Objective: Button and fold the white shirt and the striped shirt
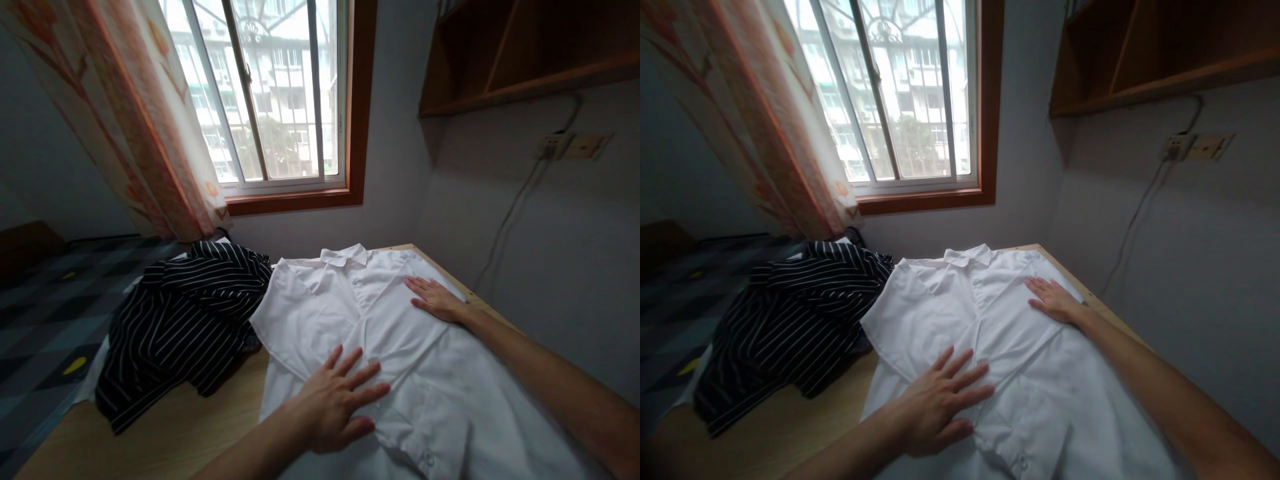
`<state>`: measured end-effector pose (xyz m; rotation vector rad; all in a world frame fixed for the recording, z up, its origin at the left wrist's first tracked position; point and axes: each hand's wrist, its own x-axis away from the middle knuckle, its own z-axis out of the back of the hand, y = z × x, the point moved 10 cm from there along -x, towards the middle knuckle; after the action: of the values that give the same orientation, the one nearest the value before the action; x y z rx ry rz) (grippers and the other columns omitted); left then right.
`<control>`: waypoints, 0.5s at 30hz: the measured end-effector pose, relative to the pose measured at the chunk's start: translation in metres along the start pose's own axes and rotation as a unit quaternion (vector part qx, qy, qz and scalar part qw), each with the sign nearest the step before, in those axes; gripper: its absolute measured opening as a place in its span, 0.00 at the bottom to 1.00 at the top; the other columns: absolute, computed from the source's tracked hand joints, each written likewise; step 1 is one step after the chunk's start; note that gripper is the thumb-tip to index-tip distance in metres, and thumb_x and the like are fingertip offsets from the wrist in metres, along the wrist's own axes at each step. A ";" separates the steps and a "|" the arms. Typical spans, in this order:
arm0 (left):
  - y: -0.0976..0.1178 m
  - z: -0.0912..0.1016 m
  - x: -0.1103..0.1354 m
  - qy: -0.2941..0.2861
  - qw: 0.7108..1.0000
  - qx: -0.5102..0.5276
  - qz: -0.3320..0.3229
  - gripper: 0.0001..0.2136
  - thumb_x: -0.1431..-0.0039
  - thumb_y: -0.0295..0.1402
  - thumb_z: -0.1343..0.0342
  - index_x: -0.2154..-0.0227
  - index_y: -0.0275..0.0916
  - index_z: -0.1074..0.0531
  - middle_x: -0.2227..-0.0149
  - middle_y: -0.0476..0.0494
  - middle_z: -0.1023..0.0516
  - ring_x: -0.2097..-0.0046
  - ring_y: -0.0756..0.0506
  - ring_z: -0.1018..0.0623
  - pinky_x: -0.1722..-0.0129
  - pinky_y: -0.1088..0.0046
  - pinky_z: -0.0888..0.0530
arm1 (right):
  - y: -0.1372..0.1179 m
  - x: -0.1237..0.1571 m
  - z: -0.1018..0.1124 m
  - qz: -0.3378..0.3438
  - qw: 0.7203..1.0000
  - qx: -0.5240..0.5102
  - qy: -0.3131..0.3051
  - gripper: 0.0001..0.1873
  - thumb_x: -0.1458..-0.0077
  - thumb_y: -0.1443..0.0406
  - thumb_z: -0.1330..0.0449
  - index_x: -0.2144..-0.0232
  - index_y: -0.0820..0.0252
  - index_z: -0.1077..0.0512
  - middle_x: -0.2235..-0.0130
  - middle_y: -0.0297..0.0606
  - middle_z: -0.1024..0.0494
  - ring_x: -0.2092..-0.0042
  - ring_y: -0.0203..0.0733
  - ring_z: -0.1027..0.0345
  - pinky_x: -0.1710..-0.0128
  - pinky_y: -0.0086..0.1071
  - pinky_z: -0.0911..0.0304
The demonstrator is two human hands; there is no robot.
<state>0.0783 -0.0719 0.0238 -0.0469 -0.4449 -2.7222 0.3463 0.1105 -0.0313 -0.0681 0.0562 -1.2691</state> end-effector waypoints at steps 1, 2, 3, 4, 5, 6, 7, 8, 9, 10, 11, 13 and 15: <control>0.000 0.000 0.000 -0.001 1.000 0.002 -0.001 0.28 0.35 0.48 0.55 0.34 0.53 0.51 0.31 0.48 0.52 0.31 0.30 0.55 0.37 0.36 0.55 | 0.017 -0.001 -0.001 -0.024 1.000 0.008 0.001 0.39 0.38 0.45 0.63 0.32 0.58 0.51 0.31 0.43 0.52 0.31 0.51 0.59 0.34 0.51 0.59; -0.001 -0.001 0.000 0.000 1.000 0.004 -0.001 0.28 0.35 0.48 0.56 0.33 0.54 0.51 0.30 0.48 0.53 0.31 0.30 0.55 0.37 0.36 0.55 | 0.030 -0.003 -0.001 -0.045 0.999 0.015 0.001 0.39 0.39 0.45 0.64 0.32 0.59 0.51 0.31 0.43 0.51 0.31 0.52 0.58 0.34 0.50 0.58; -0.001 -0.001 0.001 0.002 1.000 0.006 -0.002 0.28 0.35 0.48 0.56 0.33 0.54 0.52 0.30 0.49 0.53 0.31 0.30 0.55 0.37 0.36 0.55 | 0.040 -0.005 0.000 -0.062 0.998 0.022 0.000 0.41 0.39 0.44 0.64 0.33 0.61 0.50 0.32 0.44 0.50 0.32 0.52 0.57 0.34 0.50 0.58; -0.002 -0.001 0.002 0.006 1.000 0.008 -0.002 0.28 0.35 0.49 0.56 0.33 0.54 0.52 0.30 0.49 0.53 0.31 0.31 0.55 0.37 0.36 0.55 | 0.046 -0.009 0.001 -0.075 0.997 0.030 -0.001 0.42 0.40 0.43 0.64 0.33 0.62 0.48 0.32 0.46 0.49 0.32 0.53 0.56 0.35 0.49 0.57; -0.002 -0.001 0.002 0.011 1.000 0.009 -0.004 0.28 0.34 0.49 0.57 0.33 0.55 0.52 0.30 0.50 0.53 0.31 0.31 0.55 0.37 0.37 0.55 | 0.047 -0.015 0.004 -0.085 0.996 0.037 -0.001 0.43 0.41 0.42 0.64 0.34 0.64 0.46 0.33 0.48 0.47 0.32 0.54 0.55 0.35 0.49 0.57; -0.003 -0.001 0.003 0.016 1.000 0.008 -0.006 0.28 0.34 0.49 0.58 0.33 0.55 0.53 0.30 0.50 0.53 0.31 0.31 0.55 0.37 0.37 0.55 | 0.045 -0.023 0.009 -0.095 0.995 0.042 0.004 0.45 0.41 0.41 0.65 0.35 0.66 0.45 0.34 0.50 0.44 0.33 0.55 0.54 0.35 0.49 0.57; -0.003 -0.001 0.004 0.021 1.000 0.006 -0.009 0.28 0.34 0.49 0.58 0.33 0.55 0.53 0.30 0.50 0.53 0.31 0.32 0.55 0.37 0.37 0.54 | 0.037 -0.034 0.018 -0.100 0.994 0.043 0.017 0.47 0.42 0.40 0.66 0.35 0.68 0.44 0.34 0.52 0.43 0.33 0.56 0.53 0.35 0.49 0.57; -0.003 -0.001 0.005 0.024 1.000 0.002 -0.012 0.28 0.34 0.49 0.59 0.33 0.55 0.54 0.30 0.50 0.54 0.31 0.32 0.55 0.37 0.37 0.54 | 0.024 -0.048 0.029 -0.099 0.993 0.041 0.040 0.48 0.42 0.39 0.67 0.35 0.70 0.45 0.34 0.54 0.44 0.33 0.56 0.53 0.35 0.48 0.57; -0.003 -0.001 0.005 0.027 0.999 -0.002 -0.017 0.28 0.34 0.49 0.59 0.33 0.55 0.54 0.30 0.50 0.54 0.31 0.32 0.54 0.37 0.37 0.54 | 0.007 -0.063 0.043 -0.092 0.993 0.034 0.069 0.50 0.42 0.39 0.68 0.35 0.71 0.47 0.34 0.55 0.45 0.32 0.55 0.55 0.34 0.46 0.57; -0.002 -0.001 0.006 0.029 0.999 -0.007 -0.021 0.28 0.34 0.49 0.59 0.33 0.55 0.54 0.30 0.50 0.54 0.31 0.32 0.54 0.37 0.37 0.53 | -0.017 -0.080 0.057 -0.071 0.992 0.024 0.104 0.50 0.42 0.38 0.69 0.34 0.72 0.50 0.32 0.54 0.49 0.31 0.53 0.58 0.34 0.45 0.58; -0.002 -0.001 0.006 0.031 0.999 -0.010 -0.024 0.28 0.34 0.49 0.59 0.33 0.55 0.54 0.30 0.50 0.54 0.31 0.32 0.53 0.37 0.37 0.53 | -0.044 -0.098 0.070 -0.043 0.990 0.015 0.136 0.50 0.42 0.38 0.70 0.33 0.72 0.53 0.31 0.52 0.54 0.31 0.52 0.61 0.34 0.44 0.60; -0.002 -0.001 0.006 0.033 0.999 -0.015 -0.029 0.28 0.34 0.50 0.59 0.33 0.55 0.54 0.30 0.50 0.53 0.31 0.32 0.52 0.37 0.37 0.51 | -0.103 -0.135 0.082 0.024 0.988 0.000 0.155 0.49 0.41 0.39 0.70 0.32 0.71 0.56 0.30 0.49 0.58 0.30 0.49 0.66 0.33 0.44 0.64; -0.004 -0.003 0.005 0.033 0.999 -0.017 -0.030 0.28 0.34 0.52 0.61 0.33 0.54 0.53 0.30 0.50 0.52 0.31 0.31 0.51 0.38 0.38 0.50 | -0.151 -0.170 0.076 0.056 0.990 -0.019 0.130 0.47 0.40 0.41 0.70 0.32 0.68 0.58 0.30 0.46 0.60 0.30 0.48 0.69 0.33 0.45 0.66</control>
<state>0.0728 -0.0712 0.0207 0.0484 -0.3856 -2.7808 0.1584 0.2301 0.0571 0.0672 0.3042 -1.1592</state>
